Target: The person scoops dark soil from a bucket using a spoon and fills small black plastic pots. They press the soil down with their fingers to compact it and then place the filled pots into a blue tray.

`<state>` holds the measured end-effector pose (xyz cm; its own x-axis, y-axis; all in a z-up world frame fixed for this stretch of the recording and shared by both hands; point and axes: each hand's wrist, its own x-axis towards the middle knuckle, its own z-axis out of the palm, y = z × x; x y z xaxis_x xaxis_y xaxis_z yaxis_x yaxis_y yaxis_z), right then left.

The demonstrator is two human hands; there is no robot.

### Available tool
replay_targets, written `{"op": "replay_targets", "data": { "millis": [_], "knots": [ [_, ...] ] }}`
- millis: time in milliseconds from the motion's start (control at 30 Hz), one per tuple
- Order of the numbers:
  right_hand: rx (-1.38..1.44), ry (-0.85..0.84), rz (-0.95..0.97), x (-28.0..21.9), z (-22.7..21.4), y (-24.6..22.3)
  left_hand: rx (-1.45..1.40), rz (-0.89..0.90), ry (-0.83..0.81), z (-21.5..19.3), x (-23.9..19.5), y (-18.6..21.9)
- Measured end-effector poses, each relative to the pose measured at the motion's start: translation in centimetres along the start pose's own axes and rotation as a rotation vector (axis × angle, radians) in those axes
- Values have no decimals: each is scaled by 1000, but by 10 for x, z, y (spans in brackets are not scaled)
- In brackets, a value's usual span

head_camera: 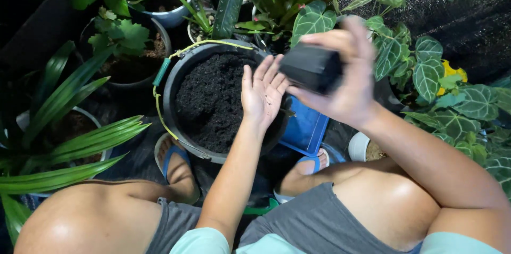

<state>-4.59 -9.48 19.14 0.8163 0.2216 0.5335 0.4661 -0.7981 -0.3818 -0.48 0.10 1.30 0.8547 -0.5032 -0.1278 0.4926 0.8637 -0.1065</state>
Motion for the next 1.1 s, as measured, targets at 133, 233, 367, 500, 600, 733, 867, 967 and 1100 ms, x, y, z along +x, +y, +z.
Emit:
{"op": "replay_targets", "data": {
  "millis": [133, 233, 367, 500, 600, 733, 867, 967, 1100],
  "knots": [
    [127, -273, 147, -9, 34, 27, 114, 131, -74, 14, -8, -6],
    [-6, -524, 403, -26, 47, 50, 99, 99, 165, 3, -2, -5],
    [120, -489, 397, -29, 46, 57, 357, -30, 181, 4, 0, 2],
    [190, -434, 356, -30, 51, 54, 601, 23, 225, 4, 1, -1],
    [213, -411, 390, -32, 51, 57, 583, -49, 227, 21, -9, 1],
    [237, -302, 332, -21, 42, 45, 437, -79, 209, 10, -1, 9],
    [441, 81, -8, -13, 29, 33, 266, -104, 236, -3, 3, 15],
    [320, 70, 23, -7, 20, 25, 230, -109, 230, -3, 4, 12],
    [166, -256, 65, -19, 45, 47, 224, -83, 211, 4, 2, 13]
  ]
}}
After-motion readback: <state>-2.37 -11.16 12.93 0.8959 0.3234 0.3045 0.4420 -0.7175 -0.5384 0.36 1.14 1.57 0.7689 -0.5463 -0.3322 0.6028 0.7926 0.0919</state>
